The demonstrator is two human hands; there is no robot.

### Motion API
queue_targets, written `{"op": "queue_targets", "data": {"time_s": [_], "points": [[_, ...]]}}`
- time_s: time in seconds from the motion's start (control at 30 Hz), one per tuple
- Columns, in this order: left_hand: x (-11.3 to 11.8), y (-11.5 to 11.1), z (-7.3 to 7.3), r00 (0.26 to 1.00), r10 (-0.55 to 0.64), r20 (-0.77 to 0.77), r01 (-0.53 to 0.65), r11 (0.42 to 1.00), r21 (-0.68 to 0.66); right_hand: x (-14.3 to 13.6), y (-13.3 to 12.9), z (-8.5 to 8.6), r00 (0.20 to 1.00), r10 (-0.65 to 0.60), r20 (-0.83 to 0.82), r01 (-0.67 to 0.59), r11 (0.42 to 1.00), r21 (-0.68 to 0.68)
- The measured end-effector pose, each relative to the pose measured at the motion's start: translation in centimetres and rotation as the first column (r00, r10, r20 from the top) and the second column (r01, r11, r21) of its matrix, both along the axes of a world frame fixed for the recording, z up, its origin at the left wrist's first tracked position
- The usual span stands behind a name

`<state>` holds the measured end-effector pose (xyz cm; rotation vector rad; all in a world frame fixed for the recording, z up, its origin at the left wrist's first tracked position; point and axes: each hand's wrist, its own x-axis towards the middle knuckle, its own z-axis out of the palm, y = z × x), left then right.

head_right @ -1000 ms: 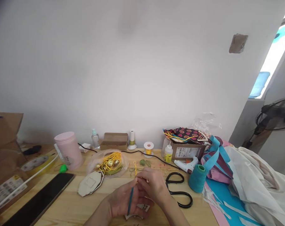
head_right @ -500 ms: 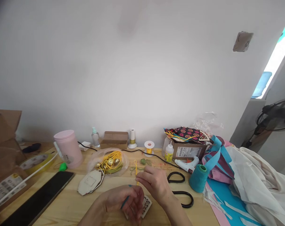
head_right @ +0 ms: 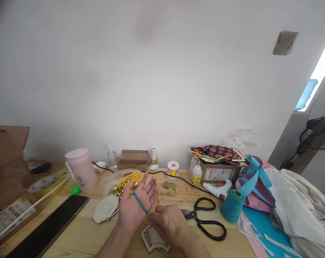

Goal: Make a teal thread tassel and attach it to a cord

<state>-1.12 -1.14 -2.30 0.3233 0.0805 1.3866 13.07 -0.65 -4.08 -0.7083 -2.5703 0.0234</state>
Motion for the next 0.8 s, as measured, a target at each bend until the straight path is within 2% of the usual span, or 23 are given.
{"op": "queue_targets", "data": {"time_s": [0.07, 0.17, 0.37, 0.5, 0.6, 0.7, 0.8], "points": [[-0.6, 0.7, -0.5, 0.995, 0.101, 0.008, -0.1, 0.994, -0.053, -0.1, -0.2, 0.3, 0.999, -0.015, 0.034, 0.015, 1.0, 0.02], [-0.9, 1.1, -1.1, 0.994, 0.101, -0.043, -0.105, 0.991, -0.085, 0.1, -0.2, 0.6, 0.999, -0.037, 0.031, 0.034, 0.997, 0.072], [0.4, 0.8, -1.4, 0.973, -0.134, -0.191, 0.109, 0.985, -0.136, 1.1, 0.5, 1.2, 0.991, -0.022, -0.129, 0.047, 0.981, 0.191], [1.6, 0.4, -1.7, 0.923, -0.31, -0.227, 0.283, 0.948, -0.142, 1.8, 0.6, 1.8, 0.982, -0.028, -0.188, 0.062, 0.983, 0.175], [2.5, -0.1, -1.9, 0.858, -0.408, -0.31, 0.368, 0.912, -0.182, 2.1, 0.5, 2.2, 0.985, -0.044, -0.169, 0.07, 0.986, 0.149], [3.0, -0.7, -1.9, 0.749, -0.504, -0.43, 0.469, 0.862, -0.194, 2.4, 0.5, 2.5, 0.982, -0.058, -0.178, 0.078, 0.991, 0.109], [3.1, -1.3, -2.0, 0.641, -0.56, -0.524, 0.584, 0.8, -0.14, 2.7, 0.7, 2.6, 0.97, -0.06, -0.236, 0.059, 0.998, -0.012]]}}
